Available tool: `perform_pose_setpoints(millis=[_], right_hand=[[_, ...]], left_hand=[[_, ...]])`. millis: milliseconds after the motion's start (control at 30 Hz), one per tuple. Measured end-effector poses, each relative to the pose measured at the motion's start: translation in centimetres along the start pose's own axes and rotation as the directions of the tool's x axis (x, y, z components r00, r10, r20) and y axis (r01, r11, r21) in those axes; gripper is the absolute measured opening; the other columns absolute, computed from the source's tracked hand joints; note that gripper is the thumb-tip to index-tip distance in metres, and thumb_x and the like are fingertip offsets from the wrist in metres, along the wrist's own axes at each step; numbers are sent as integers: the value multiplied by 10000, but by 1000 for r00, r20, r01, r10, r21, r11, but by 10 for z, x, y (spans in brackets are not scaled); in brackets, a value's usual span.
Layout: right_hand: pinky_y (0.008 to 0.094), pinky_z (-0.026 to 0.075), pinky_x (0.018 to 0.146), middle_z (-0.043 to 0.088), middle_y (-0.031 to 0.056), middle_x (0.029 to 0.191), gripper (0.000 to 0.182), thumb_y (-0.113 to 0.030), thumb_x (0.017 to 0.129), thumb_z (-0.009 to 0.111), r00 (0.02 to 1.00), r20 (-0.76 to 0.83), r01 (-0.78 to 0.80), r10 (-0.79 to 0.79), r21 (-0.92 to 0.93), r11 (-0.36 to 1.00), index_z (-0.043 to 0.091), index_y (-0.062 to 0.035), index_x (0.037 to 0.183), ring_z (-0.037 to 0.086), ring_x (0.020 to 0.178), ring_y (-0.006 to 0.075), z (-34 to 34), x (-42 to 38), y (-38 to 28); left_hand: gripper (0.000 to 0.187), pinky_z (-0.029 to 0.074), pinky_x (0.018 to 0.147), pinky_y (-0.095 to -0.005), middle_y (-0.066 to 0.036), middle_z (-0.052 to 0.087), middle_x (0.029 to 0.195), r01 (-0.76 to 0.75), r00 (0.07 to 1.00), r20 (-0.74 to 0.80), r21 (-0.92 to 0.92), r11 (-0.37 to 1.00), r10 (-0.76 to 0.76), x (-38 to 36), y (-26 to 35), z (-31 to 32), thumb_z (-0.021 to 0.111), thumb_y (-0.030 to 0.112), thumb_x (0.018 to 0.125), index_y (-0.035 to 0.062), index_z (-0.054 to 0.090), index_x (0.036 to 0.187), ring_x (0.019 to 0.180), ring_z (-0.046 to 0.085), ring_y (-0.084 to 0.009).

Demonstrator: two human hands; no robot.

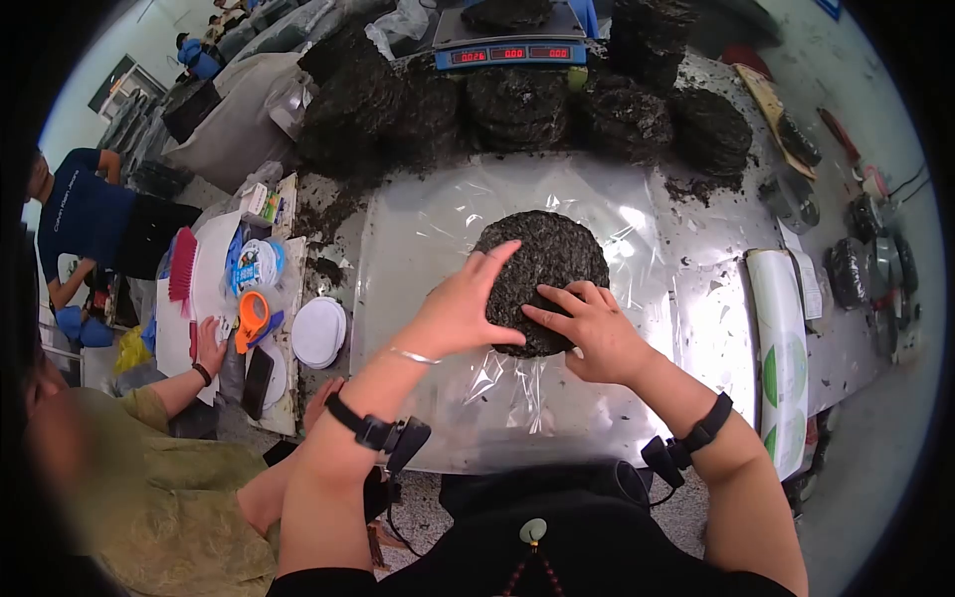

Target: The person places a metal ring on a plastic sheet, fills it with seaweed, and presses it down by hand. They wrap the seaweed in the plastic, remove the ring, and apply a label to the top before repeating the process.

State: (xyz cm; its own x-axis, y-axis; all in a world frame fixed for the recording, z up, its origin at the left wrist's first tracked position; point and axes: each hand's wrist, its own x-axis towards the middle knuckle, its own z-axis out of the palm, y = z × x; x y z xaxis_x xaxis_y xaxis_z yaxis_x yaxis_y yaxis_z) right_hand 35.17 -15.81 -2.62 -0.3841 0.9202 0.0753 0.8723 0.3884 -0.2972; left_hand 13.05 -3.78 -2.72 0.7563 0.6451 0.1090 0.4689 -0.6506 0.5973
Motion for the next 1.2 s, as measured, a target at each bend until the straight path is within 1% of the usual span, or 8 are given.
perform_pose_setpoints(millis=[100, 233, 600, 733, 767, 867, 967, 1200], right_hand=[[452, 505, 998, 500, 165, 1428, 1034, -176, 599, 898, 996, -80, 75, -50, 354, 932, 439, -149, 1524, 582, 1184, 371, 6, 15, 25], [425, 608, 824, 440, 268, 1347, 1440, -336, 370, 1018, 893, 308, -352, 329, 23, 936, 227, -122, 1554, 703, 947, 397, 8, 69, 39], [413, 609, 803, 482, 253, 1304, 1435, -391, 330, 1023, 852, 417, -359, 318, 22, 933, 258, -37, 1492, 710, 974, 375, 41, 91, 61], [422, 600, 817, 464, 244, 1351, 1402, -462, 396, 1002, 865, 341, -359, 369, -94, 929, 255, -42, 1505, 696, 1005, 336, 34, 71, 41], [409, 570, 919, 538, 228, 1255, 1120, -441, 595, 946, 910, 263, -305, 319, -95, 948, 390, -14, 1470, 659, 1124, 315, 15, 55, 24], [429, 465, 1089, 625, 232, 1166, 729, -405, 802, 817, 932, 50, -360, 359, -8, 933, 579, 40, 1328, 602, 1227, 340, 28, 1, 9], [443, 349, 1186, 682, 248, 1119, 553, -415, 919, 678, 966, -235, -161, 108, -219, 962, 678, 83, 1160, 581, 1249, 368, 48, -32, 6], [460, 332, 1189, 674, 276, 1164, 692, -538, 946, 576, 977, -50, -214, 209, -152, 965, 668, 123, 1127, 584, 1228, 398, 61, -13, 19]], left_hand=[[1438, 581, 873, -455, -228, 564, 1211, 177, 934, 270, 220, 959, -234, 22, -3, 15, 1003, 422, 471, 102, 171, 1599, 1049, 667, -410], [1537, 586, 896, -410, -250, 566, 1236, 245, 837, 394, 351, 904, -380, 52, 1, 24, 1034, 387, 416, 46, 116, 1601, 1086, 672, -376], [1505, 612, 814, -403, -254, 632, 1170, 207, 850, 400, 346, 915, -344, 64, -24, 61, 1039, 363, 366, -44, 166, 1523, 966, 716, -379], [796, 552, 936, -420, -178, 592, 1278, 209, 978, -4, -73, 975, -210, 43, -20, 64, 863, 315, 760, 70, 464, 1404, 1153, 625, -399], [581, 467, 1065, -434, -153, 530, 1416, 210, 971, -82, -149, 966, -224, 39, -6, 52, 707, 292, 908, 126, 509, 1428, 1301, 517, -397], [709, 355, 1174, -431, -159, 446, 1539, -170, 952, -172, 394, 903, 255, 40, -9, 77, 685, 383, 932, 144, 408, 1540, 1425, 413, -369], [861, 107, 1253, -536, -199, 265, 1652, -150, 987, 26, 518, 842, 160, 35, -19, 99, 542, 635, 941, 154, 297, 1612, 1546, 195, -362], [1083, -58, 1236, -589, -223, 35, 1702, -117, 961, 277, 449, 886, -13, 51, -40, 108, 581, 732, 859, 162, 118, 1655, 1579, -19, -377]])
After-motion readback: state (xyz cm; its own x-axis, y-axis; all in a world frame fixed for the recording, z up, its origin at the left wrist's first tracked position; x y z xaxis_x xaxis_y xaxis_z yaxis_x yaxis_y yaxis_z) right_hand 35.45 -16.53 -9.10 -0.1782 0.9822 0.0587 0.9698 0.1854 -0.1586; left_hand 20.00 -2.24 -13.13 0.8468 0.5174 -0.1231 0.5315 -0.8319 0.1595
